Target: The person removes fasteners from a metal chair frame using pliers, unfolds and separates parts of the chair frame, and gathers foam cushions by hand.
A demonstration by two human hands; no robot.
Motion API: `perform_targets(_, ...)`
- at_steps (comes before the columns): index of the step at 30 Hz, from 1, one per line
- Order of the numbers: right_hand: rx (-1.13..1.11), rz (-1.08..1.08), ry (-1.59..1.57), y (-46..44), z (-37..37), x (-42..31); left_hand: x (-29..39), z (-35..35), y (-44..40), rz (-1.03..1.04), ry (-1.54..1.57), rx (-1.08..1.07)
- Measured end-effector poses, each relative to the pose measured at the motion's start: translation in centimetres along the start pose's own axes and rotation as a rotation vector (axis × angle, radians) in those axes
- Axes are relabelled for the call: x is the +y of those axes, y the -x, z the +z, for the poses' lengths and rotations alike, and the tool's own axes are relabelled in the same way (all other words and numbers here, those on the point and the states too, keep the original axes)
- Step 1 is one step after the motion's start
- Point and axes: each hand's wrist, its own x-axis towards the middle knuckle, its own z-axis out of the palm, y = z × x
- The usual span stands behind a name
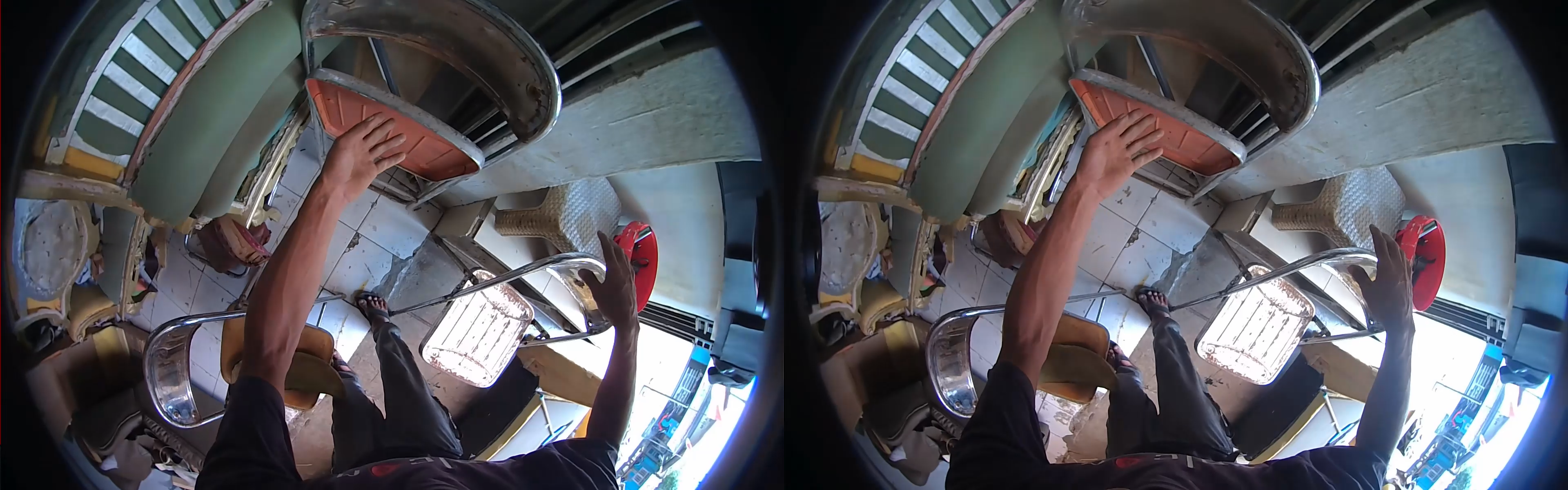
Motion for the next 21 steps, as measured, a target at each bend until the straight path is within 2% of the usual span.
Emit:
perform_targets(4, -0.165, 0.129, -0.068, -0.3, 1.3, 2.1, -0.8, -0.3, 0.9, -0.027, -0.004, 0.033)
perform_targets(8, -0.206, 0.112, 0.028, 0.1, 2.3, 2.0, -0.7, 0.4, 1.3, -0.007, 0.019, -0.043)
perform_targets(10, -0.166, 0.077, 0.055, -0.8, 1.0, -0.8, -0.4, 1.0, 1.6, 0.008, 0.011, -0.021)
perform_targets(12, 0.039, -0.113, -0.284, -2.7, -1.3, -5.1, -0.6, 1.3, 2.2, 0.017, 0.007, 0.005)
perform_targets(14, 0.192, -0.261, -0.341, -6.2, -3.9, -10.0, -1.0, 1.7, 2.6, 0.032, -0.052, 0.087)
perform_targets(15, 0.342, -0.357, -0.312, -8.7, -4.8, -12.0, -1.4, 1.9, 2.7, 0.036, -0.055, 0.081)
perform_targets(17, 0.596, -0.519, -0.317, -15.3, -5.6, -14.9, -2.2, 2.0, 3.2, 0.023, 0.071, 0.200)
perform_targets(20, 0.742, -0.480, -0.165, -24.9, -5.7, -18.5, -2.7, 1.6, 4.7, 0.060, 0.092, 0.219)
perform_targets(21, 0.727, -0.422, -0.028, -27.2, -4.7, -19.7, -2.6, 2.1, 5.6, 0.062, 0.084, 0.263)
